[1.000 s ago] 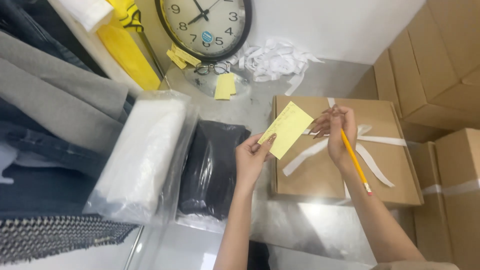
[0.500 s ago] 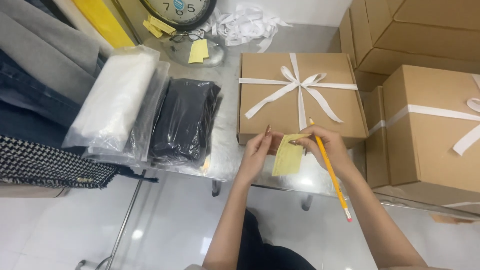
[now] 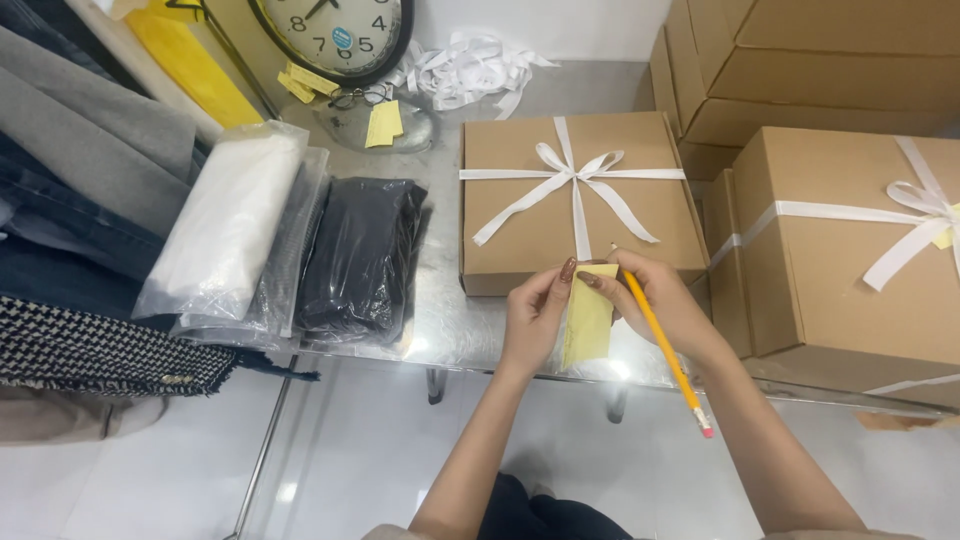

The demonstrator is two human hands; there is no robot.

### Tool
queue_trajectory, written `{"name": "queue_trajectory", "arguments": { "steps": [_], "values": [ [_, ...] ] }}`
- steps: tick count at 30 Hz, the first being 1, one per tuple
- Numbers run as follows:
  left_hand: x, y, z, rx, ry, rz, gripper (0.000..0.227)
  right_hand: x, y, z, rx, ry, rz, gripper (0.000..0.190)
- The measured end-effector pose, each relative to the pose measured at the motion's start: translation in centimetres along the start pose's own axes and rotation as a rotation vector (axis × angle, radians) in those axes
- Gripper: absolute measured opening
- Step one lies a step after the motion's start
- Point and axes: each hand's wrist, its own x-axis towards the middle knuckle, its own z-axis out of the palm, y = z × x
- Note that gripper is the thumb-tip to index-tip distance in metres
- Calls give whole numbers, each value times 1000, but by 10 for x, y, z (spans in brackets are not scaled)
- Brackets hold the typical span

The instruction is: The person ties a white ribbon around a brown cardboard box, forming a bow on top. They then pick up a yellow sticky note and a pencil, write on the note, and place it on the table.

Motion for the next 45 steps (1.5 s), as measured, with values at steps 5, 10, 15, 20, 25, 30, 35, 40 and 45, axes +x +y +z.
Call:
{"name": "queue_trajectory", "arguments": {
  "steps": [5, 10, 15, 20, 25, 30, 35, 40, 45],
  "values": [
    [12, 32, -4, 250, 131, 70, 20, 10, 6, 4, -150, 45, -22, 15],
    [25, 33, -14, 452, 104, 156, 23, 14, 2, 12, -327, 79, -35, 14],
    [32, 30, -24, 479, 42, -34, 30, 13, -17, 22, -208, 144, 22, 18],
    [43, 30, -40, 375, -2, -159, 33, 13, -25, 30, -20, 150, 31, 21],
    [50, 30, -50, 442, -27, -214, 32, 17, 1, 27, 142, 74, 89, 23],
    [55, 66, -59, 621, -185, -175, 30, 7, -19, 24, 232, 3, 115, 24],
    [70, 70, -59, 691, -340, -85, 25, 3, -49, 21, 195, 54, 60, 29],
    [78, 87, -53, 694, -420, -20, 21, 6, -38, 18, 193, 183, 131, 36],
    [89, 78, -50, 550, -407, 57, 13, 4, -33, 18, 168, 214, 103, 47]
  ]
}}
